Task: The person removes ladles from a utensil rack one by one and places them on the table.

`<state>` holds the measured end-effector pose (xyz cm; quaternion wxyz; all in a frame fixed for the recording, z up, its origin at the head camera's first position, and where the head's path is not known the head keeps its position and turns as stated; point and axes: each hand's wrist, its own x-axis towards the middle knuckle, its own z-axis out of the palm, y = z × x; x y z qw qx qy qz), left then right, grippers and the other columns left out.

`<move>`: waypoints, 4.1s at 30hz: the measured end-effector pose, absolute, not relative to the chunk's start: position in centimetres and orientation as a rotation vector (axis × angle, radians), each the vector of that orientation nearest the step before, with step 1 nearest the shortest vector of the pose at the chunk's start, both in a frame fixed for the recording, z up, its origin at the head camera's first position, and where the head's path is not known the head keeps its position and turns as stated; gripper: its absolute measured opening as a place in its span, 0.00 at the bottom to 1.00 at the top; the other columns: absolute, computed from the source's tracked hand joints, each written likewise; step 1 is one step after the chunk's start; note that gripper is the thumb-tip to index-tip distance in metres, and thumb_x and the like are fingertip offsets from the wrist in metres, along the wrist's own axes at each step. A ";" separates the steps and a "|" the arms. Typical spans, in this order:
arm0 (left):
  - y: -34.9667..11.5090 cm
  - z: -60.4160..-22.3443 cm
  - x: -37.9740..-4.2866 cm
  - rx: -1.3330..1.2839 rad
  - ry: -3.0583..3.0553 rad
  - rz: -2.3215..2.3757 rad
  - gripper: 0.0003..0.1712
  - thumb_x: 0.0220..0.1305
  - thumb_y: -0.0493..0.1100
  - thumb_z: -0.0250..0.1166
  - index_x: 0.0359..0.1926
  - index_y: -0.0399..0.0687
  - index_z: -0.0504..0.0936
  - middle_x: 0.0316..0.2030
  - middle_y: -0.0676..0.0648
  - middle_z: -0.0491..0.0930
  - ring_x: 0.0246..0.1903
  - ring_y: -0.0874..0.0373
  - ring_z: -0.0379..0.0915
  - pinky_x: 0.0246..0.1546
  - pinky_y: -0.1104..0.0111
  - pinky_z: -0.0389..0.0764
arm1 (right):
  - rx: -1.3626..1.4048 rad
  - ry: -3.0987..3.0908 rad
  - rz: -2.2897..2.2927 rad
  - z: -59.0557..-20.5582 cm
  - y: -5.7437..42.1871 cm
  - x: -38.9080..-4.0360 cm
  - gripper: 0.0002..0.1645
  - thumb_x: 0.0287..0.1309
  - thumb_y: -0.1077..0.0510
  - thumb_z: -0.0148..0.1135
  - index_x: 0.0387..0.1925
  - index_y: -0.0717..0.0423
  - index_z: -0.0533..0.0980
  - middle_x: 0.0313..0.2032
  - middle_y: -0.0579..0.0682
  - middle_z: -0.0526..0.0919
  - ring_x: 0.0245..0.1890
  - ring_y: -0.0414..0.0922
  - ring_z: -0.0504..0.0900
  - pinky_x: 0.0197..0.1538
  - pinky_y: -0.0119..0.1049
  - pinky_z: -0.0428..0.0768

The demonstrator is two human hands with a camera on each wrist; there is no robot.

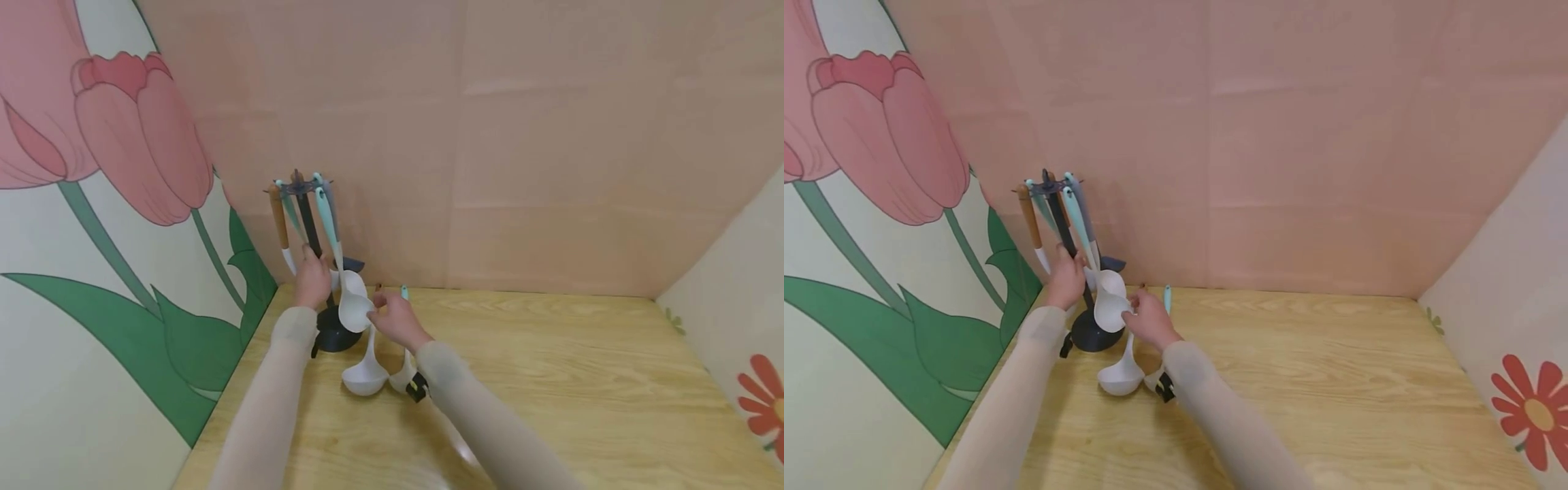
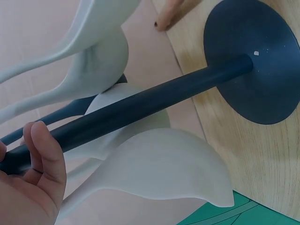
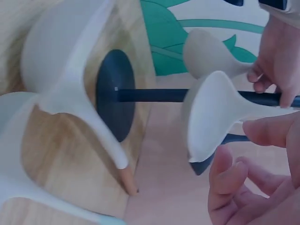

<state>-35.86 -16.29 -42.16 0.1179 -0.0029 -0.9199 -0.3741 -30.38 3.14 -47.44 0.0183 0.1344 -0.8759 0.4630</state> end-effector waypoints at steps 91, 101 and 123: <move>-16.5 -42.5 -36.1 -0.016 -2.672 -1.094 0.40 0.73 0.43 0.51 0.74 0.31 0.42 0.47 0.27 0.76 0.44 0.36 0.77 0.48 0.47 0.77 | 1.008 -2.621 1.375 -44.5 -0.6 -29.7 0.07 0.75 0.56 0.51 0.47 0.54 0.73 0.43 0.52 0.83 0.41 0.46 0.82 0.47 0.41 0.79; -16.4 -42.6 -35.9 -0.004 -2.589 -1.263 0.22 0.78 0.45 0.43 0.66 0.42 0.55 0.45 0.35 0.77 0.42 0.42 0.75 0.45 0.51 0.76 | 1.025 -2.597 1.267 -44.7 -1.2 -29.5 0.06 0.73 0.56 0.55 0.46 0.53 0.75 0.42 0.51 0.82 0.45 0.46 0.80 0.49 0.40 0.78; -15.8 -42.2 -36.1 0.054 -2.644 -1.242 0.25 0.78 0.47 0.40 0.70 0.44 0.54 0.52 0.35 0.77 0.46 0.42 0.75 0.49 0.50 0.76 | 0.996 -2.543 1.187 -44.7 -1.4 -29.5 0.06 0.73 0.59 0.54 0.39 0.55 0.76 0.33 0.47 0.80 0.36 0.42 0.77 0.42 0.36 0.76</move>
